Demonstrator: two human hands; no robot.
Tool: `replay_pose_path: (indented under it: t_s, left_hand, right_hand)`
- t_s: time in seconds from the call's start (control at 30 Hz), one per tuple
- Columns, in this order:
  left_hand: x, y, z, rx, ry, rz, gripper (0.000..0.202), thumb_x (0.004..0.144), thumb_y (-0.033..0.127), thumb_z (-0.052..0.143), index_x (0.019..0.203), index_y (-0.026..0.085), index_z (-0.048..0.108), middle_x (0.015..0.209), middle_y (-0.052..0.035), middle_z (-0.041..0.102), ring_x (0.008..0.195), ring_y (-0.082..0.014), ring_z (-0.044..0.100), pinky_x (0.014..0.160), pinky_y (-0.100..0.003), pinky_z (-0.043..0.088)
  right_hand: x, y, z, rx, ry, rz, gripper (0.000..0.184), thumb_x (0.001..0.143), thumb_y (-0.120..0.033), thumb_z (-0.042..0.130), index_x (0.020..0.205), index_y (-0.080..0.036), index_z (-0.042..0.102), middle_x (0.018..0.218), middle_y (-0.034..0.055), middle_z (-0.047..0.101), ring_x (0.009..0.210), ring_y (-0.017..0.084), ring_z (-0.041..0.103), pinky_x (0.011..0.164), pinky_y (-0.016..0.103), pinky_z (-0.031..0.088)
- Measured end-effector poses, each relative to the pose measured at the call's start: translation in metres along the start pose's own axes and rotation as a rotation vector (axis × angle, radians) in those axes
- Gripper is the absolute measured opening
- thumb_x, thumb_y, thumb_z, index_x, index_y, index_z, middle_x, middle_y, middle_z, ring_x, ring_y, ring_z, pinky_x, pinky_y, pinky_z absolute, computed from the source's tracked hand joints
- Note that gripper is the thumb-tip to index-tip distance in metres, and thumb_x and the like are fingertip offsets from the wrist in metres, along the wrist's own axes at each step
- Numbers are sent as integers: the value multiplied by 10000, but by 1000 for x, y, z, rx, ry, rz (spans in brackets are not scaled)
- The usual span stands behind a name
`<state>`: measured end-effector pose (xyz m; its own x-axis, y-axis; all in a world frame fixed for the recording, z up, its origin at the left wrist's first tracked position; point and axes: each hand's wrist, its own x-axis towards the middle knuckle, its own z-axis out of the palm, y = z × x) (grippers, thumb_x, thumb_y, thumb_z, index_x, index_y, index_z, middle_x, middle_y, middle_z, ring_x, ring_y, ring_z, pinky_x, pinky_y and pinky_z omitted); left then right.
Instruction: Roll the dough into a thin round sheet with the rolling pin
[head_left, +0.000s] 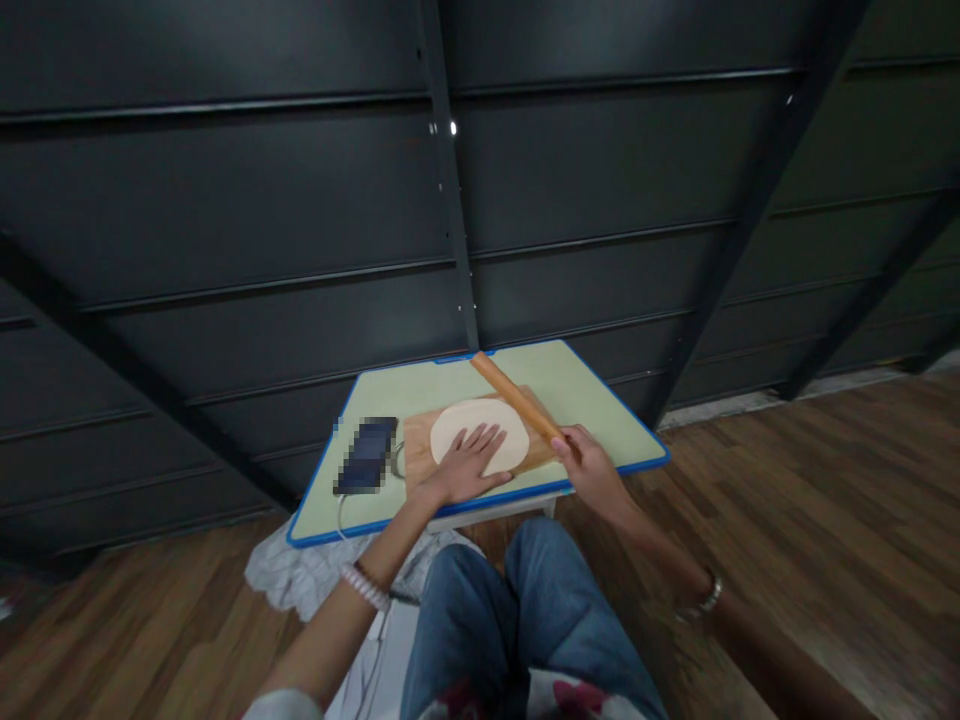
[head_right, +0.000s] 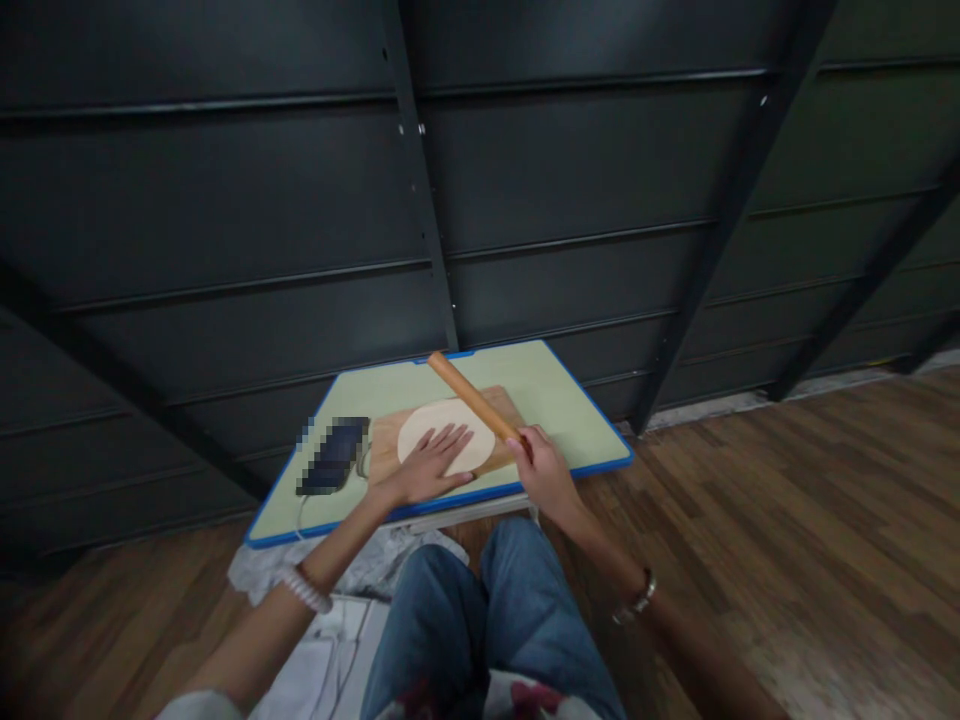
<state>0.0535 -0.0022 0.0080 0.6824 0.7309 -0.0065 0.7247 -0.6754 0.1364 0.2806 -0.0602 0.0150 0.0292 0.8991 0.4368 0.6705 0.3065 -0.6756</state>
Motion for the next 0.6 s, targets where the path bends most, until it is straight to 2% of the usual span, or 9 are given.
replay_pose_path:
  t_s: [0.17,0.3,0.37,0.43,0.5,0.6]
  left_hand:
    - [-5,-1,-3,-8,5,-12,611,918,556,292,1456,283,195,1522,-40,191,1409,-211,97,1127,-450,102]
    - [2,15,3,-30,49,-122,633,919,563,259,1462,247,187,1525,-67,174,1405,-264,91,1112,-498,131]
    - [13,29,8,-44,86,-243,723,897,604,258,1472,181,146,1529,-123,119,1396,-327,89,1093,-548,136]
    - [28,41,15,-36,121,-372,809,869,637,286,1468,114,139,1521,-169,125,1380,-392,98,1072,-595,133]
    - [41,49,20,-10,133,-456,799,869,619,302,1455,88,185,1511,-188,165,1370,-419,117,1062,-616,130]
    - [51,52,23,42,138,-468,696,900,553,287,1428,99,281,1500,-174,225,1362,-417,163,1058,-617,151]
  right_hand:
    - [-50,4,1,347,-49,211,358,889,-521,371,867,-217,558,634,-21,551,599,158,551,573,262,443]
    - [-80,9,6,434,-53,300,371,870,-541,417,909,-209,577,618,-19,564,572,157,550,561,267,443]
    - [-89,12,9,445,-28,340,372,859,-551,433,903,-211,579,625,-8,580,585,166,561,575,278,453]
    - [-97,14,10,461,-3,379,380,851,-570,435,866,-217,575,625,-1,586,589,173,566,577,284,461]
    - [-103,16,11,478,13,413,387,846,-584,432,836,-221,568,619,1,584,581,174,564,569,284,464]
    - [-112,20,11,499,33,446,393,843,-588,435,850,-220,573,621,5,586,573,174,560,563,287,469]
